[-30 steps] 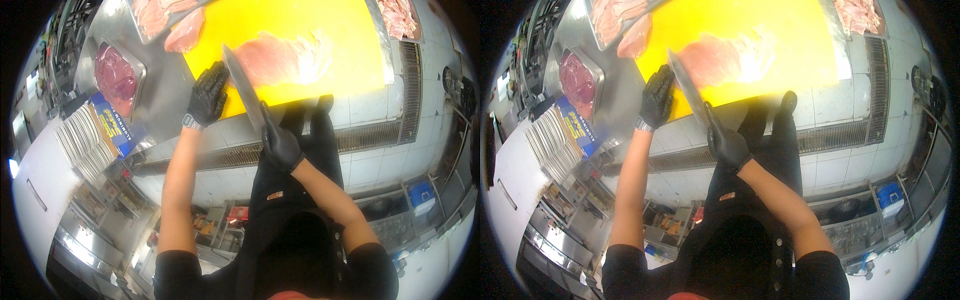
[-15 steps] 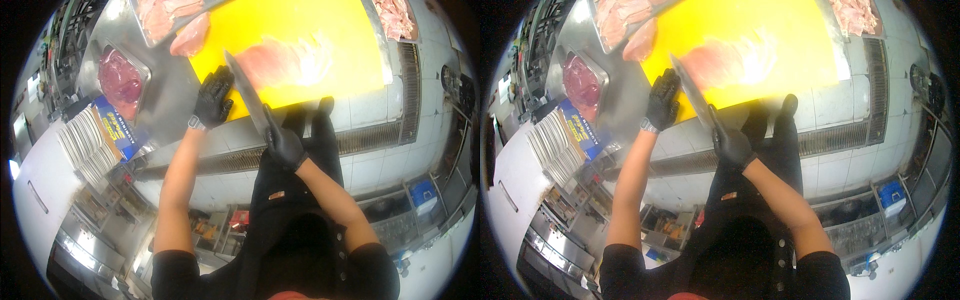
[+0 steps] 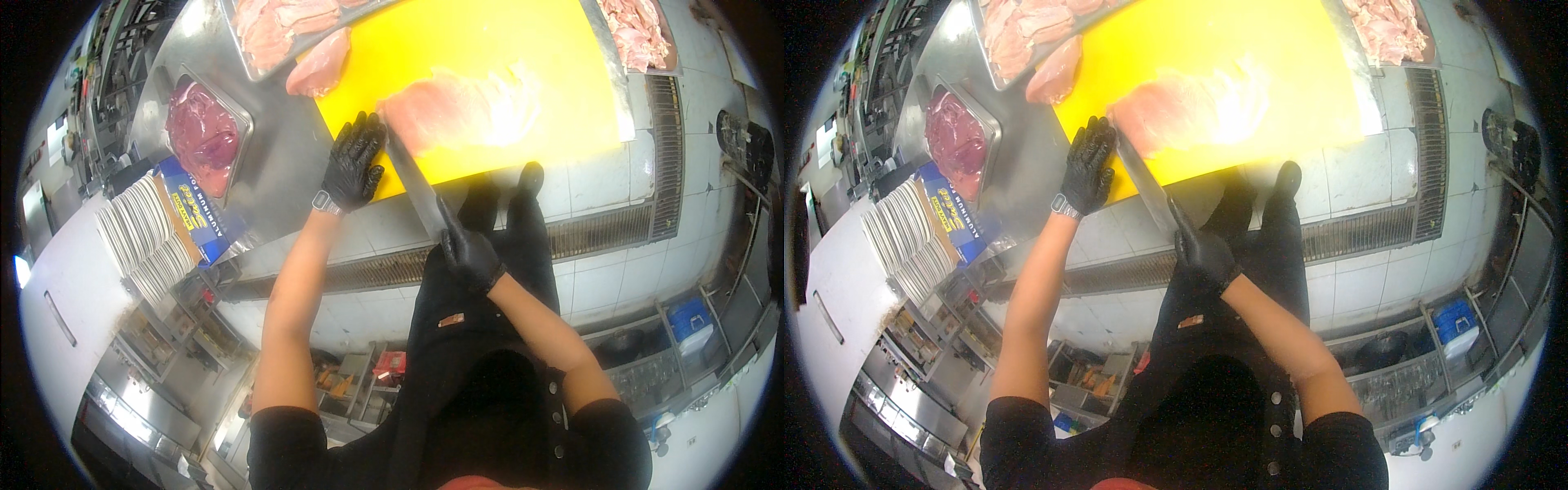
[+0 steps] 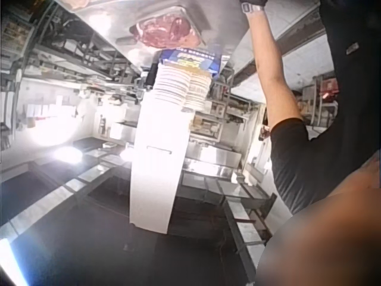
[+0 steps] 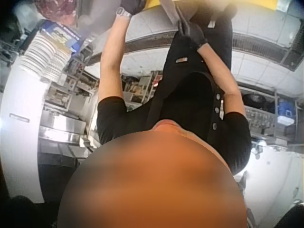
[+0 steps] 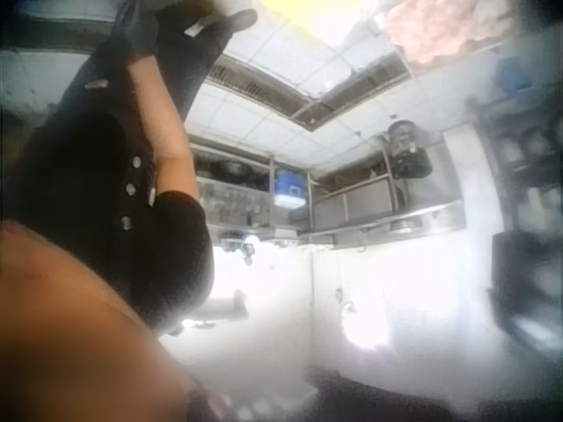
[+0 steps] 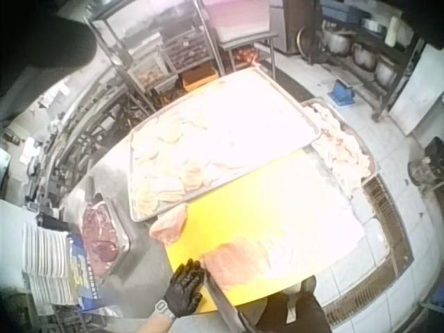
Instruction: The person slices raw meat into thin pieces on a yellow cutting board using a knife. Sliced pieces are placed onto a metal tray. The person handles the meat with gloved hands and maintains a steady cutting rhythm throughout the clip.
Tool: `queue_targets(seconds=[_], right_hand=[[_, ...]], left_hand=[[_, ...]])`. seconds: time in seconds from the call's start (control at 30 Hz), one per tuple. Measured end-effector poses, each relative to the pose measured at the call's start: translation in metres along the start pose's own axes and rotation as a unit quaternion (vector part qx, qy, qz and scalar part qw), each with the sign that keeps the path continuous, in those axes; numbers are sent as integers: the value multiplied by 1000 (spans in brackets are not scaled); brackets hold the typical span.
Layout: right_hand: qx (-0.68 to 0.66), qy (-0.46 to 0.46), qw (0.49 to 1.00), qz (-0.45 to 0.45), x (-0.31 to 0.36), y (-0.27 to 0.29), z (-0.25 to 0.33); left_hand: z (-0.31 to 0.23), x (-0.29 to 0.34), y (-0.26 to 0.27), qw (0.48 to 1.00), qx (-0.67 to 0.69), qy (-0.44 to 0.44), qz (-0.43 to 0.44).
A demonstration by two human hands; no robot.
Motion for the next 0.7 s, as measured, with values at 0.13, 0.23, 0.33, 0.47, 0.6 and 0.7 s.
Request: queue_targets(seconds=[0.13,0.23,0.33,0.47,0.6,0.7], right_hand=[[-22,-2,1000,15,7,0,1],[-9,-13,999,40,14,0,-2],[31,-6,998,49,24,5,-2],[88,6,994,70,44,22,2],[177,27,979,98,67,51,5],[262,119,957,33,88,84,18]], left_hand=[[0,1,0,1000,-4,-7,-12],[-2,0,1,1000,0,4,-2],[-10,-6,9,998,12,13,-55],[-22,-19,20,970,23,68,-233],[-14,-26,18,931,42,198,-303],[-5,-23,15,914,35,271,-301]])
Point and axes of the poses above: each hand's wrist, its own x-axis away from the middle knuckle, its own y-axis out of the back of the hand, z = x × y, the point moved 7 cm from there along -x, towards the middle knuckle, and after that the axes turned 11 degrees about x, right-handed, at the moved point
